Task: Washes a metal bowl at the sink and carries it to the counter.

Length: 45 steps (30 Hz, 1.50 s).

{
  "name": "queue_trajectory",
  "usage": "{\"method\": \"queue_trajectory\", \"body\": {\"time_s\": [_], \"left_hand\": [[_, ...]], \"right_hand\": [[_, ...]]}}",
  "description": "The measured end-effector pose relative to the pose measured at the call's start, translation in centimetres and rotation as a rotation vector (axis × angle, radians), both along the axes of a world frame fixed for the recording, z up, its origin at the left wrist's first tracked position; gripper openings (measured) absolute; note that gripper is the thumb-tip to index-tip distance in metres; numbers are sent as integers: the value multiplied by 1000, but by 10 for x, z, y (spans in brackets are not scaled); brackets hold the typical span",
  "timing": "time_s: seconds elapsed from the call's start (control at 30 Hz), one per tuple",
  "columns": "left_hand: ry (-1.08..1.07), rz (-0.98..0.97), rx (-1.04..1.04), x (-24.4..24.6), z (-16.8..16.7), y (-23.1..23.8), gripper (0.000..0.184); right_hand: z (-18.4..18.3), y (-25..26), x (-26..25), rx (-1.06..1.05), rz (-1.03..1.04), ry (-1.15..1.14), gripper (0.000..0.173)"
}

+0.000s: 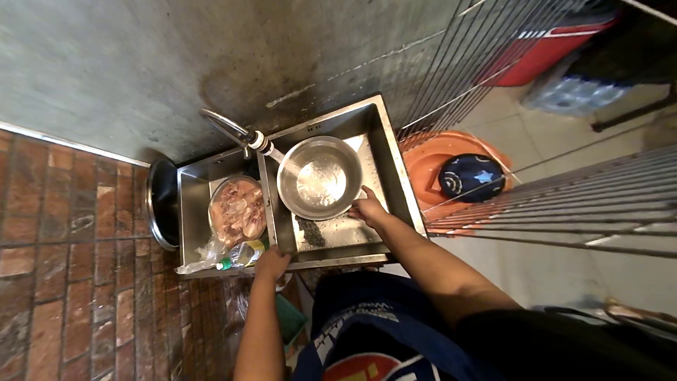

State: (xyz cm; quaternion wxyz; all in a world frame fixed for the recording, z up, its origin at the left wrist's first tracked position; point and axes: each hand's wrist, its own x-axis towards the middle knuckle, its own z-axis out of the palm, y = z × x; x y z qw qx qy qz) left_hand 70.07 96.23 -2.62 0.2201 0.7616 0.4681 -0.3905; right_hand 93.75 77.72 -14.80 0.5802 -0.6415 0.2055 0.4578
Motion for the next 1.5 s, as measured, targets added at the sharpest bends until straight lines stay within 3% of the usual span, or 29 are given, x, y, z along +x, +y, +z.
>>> {"method": "queue_trajectory", "body": {"time_s": [0.7, 1.5], "left_hand": [[27, -3, 3, -1, -1, 2, 44], [25, -14, 4, -4, -2, 0, 46]], "right_hand": [[-3, 1, -1, -7, -16, 12, 79], [-4, 5, -7, -24, -35, 18, 82]]}}
